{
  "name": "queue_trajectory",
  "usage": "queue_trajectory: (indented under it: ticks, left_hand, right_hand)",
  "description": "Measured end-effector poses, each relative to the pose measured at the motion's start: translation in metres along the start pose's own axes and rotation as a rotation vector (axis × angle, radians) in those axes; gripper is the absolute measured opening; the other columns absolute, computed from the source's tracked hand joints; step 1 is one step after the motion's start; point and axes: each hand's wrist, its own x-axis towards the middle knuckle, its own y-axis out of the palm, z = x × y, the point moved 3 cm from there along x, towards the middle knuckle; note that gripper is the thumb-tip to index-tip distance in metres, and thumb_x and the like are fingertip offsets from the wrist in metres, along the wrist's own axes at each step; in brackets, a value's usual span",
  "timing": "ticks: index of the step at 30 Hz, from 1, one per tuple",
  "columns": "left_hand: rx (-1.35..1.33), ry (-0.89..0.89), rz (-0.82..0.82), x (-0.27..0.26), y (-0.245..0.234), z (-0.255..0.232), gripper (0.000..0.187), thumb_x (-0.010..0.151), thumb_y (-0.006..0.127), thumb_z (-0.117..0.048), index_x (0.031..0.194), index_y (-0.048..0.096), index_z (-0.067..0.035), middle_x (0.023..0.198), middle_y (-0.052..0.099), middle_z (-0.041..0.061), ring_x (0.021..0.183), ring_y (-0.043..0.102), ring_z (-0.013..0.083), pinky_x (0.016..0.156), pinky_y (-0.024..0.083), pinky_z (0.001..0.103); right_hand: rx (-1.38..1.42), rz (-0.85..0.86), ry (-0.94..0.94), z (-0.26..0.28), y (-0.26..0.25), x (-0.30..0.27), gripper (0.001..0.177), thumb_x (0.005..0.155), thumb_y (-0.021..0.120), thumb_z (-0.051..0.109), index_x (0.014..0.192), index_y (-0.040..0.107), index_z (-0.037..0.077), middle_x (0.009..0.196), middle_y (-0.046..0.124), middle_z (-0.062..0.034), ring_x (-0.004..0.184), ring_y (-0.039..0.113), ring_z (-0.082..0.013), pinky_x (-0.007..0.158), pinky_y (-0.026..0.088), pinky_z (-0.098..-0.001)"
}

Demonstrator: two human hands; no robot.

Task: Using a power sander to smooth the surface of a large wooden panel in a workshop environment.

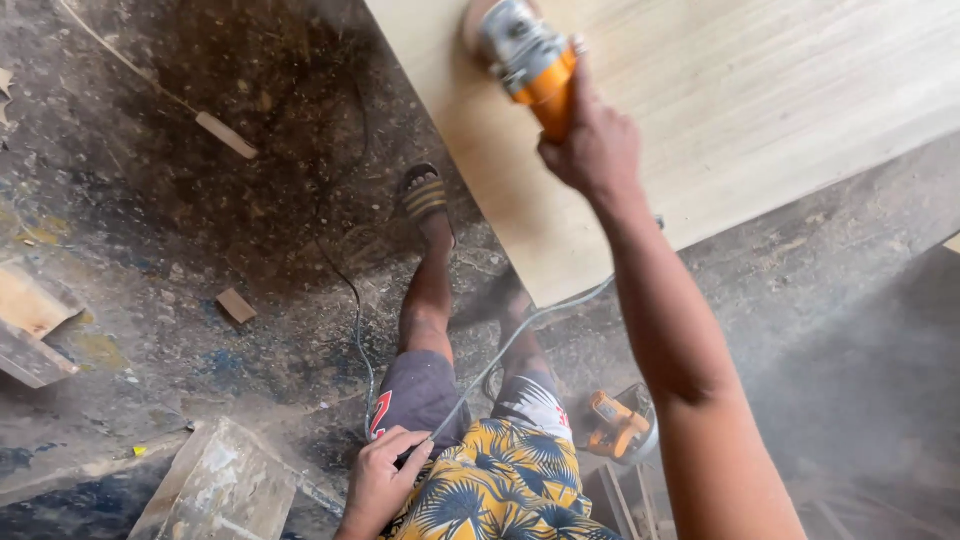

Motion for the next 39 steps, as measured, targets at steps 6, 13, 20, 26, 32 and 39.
queue_trajectory:
  ticks: [6,13,20,26,32,39]
  left_hand:
    - [-0.011,0.056,0.004,0.004,0.008,-0.013,0.025,0.091,0.068,-0.031,0.1,0.084,-0.013,0.091,0.08,-0.003,0.079,0.076,0.0117,0.062,0.058,0.029]
    - [-0.034,0.096,-0.049,-0.008,0.028,-0.012,0.024,0.092,0.068,-0.029,0.1,0.083,-0.013,0.092,0.081,-0.002,0.084,0.077,0.0123,0.075,0.058,0.027]
    - [-0.128,0.097,-0.187,-0.037,0.094,0.026,0.026,0.091,0.07,-0.029,0.1,0.083,-0.009,0.088,0.079,0.0,0.081,0.076,0.0127,0.072,0.059,0.028]
    - [-0.116,-0.003,-0.162,-0.058,0.15,0.027,0.028,0.091,0.069,-0.033,0.102,0.083,-0.012,0.091,0.079,-0.001,0.082,0.076,0.0142,0.07,0.058,0.031]
    - [-0.166,-0.098,-0.083,-0.07,0.161,0.042,0.033,0.092,0.069,-0.035,0.108,0.083,-0.009,0.092,0.08,0.003,0.083,0.075,0.0179,0.073,0.059,0.036]
    - [-0.147,0.019,-0.002,-0.05,0.139,0.014,0.027,0.093,0.067,-0.029,0.102,0.083,-0.01,0.091,0.079,0.001,0.083,0.075,0.0153,0.073,0.058,0.032]
  right_hand:
    - [0.0,-0.213,0.092,-0.099,-0.032,0.013,0.088,0.079,0.074,0.034,0.15,0.03,0.007,0.084,0.07,-0.028,0.072,0.064,-0.0566,0.059,0.05,-0.062]
    - [0.077,-0.275,0.142,-0.13,-0.042,0.017,0.064,0.083,0.083,0.028,0.129,0.045,0.005,0.089,0.065,-0.028,0.076,0.064,-0.0469,0.06,0.054,-0.0561]
    - [0.085,-0.138,-0.046,-0.017,0.024,-0.022,0.109,0.079,0.073,0.034,0.164,0.007,0.014,0.092,0.072,-0.0259,0.076,0.065,-0.0539,0.067,0.051,-0.0605]
    - [0.04,-0.108,-0.201,0.045,0.055,-0.038,0.106,0.078,0.065,0.029,0.165,0.005,0.017,0.094,0.068,-0.0173,0.066,0.064,-0.0449,0.057,0.05,-0.0574]
    - [0.059,-0.054,-0.19,0.028,0.035,-0.052,0.102,0.08,0.065,0.024,0.164,0.007,0.019,0.097,0.065,-0.0169,0.068,0.064,-0.0444,0.056,0.05,-0.0564]
    - [0.044,-0.12,0.034,-0.116,0.01,-0.06,0.108,0.08,0.075,0.034,0.165,0.011,0.017,0.083,0.069,-0.0292,0.075,0.065,-0.0568,0.064,0.05,-0.0601]
